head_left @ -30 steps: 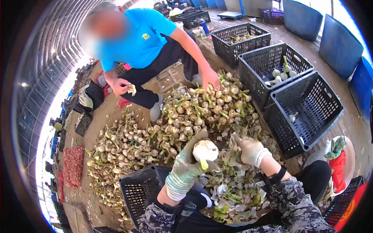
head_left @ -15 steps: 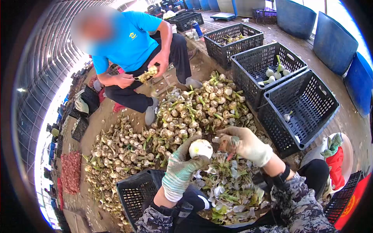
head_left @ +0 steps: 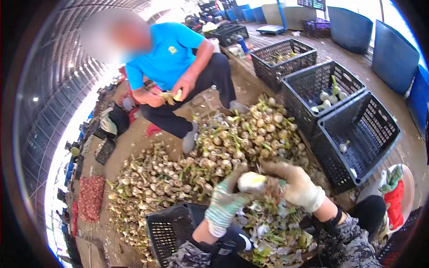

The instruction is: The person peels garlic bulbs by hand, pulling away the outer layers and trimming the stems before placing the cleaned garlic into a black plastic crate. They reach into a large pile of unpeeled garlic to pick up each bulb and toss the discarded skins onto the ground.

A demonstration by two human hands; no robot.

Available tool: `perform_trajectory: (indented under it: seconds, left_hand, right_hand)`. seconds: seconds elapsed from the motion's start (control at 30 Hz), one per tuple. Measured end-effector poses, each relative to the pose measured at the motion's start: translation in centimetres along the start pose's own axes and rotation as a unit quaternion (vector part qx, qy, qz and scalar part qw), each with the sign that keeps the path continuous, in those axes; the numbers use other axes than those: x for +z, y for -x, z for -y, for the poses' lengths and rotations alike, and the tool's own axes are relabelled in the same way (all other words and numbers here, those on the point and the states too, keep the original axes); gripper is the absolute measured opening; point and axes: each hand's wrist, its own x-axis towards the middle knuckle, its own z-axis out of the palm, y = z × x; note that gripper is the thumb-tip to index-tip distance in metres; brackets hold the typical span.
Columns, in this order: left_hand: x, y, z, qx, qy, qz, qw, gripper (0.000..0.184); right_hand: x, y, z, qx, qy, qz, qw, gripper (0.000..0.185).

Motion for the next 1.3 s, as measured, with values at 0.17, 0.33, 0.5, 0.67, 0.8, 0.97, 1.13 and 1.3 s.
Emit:
perform_trajectory:
  seconds: [0.17,0.33,0.5,0.67,0.8,0.97,1.13,1.3]
  left_hand:
    - [-0.2,-0.2,1.9,0.036,-0.015,-0.053,0.998,0.051]
    - [-1.5,0.0,2.2,-0.01,0.085,0.003,0.996,0.055]
    - [-2.3,0.2,1.0,-0.098,0.176,0.043,0.979,0.056]
    - [-3.1,0.0,0.9,-0.147,0.216,0.08,0.962,0.059]
    - [-3.0,-0.2,0.8,-0.142,0.241,0.071,0.957,0.062]
    - [-2.6,-0.9,1.1,-0.076,0.145,0.059,0.985,0.067]
    - [-1.1,-0.7,2.7,-0.045,0.194,-0.023,0.98,0.054]
    - [-0.6,0.0,0.4,-0.092,0.27,-0.053,0.957,0.034]
  right_hand:
    - [2.5,0.3,0.1,0.051,-0.003,-0.061,0.997,0.025]
    - [3.0,0.1,0.9,-0.021,0.091,-0.033,0.995,0.025]
    - [3.8,-1.1,-1.5,-0.007,0.099,-0.03,0.995,0.028]
    - [4.0,-1.7,-1.1,0.011,0.055,-0.02,0.998,0.032]
    - [4.5,-2.0,-4.2,0.018,-0.025,0.036,0.999,0.035]
    - [4.8,-0.9,-3.7,0.144,-0.486,0.068,0.859,0.052]
    - [6.4,-0.3,-2.5,-0.048,-0.087,-0.074,0.992,0.025]
    - [4.9,0.4,-0.6,0.243,-0.517,0.08,0.817,0.024]
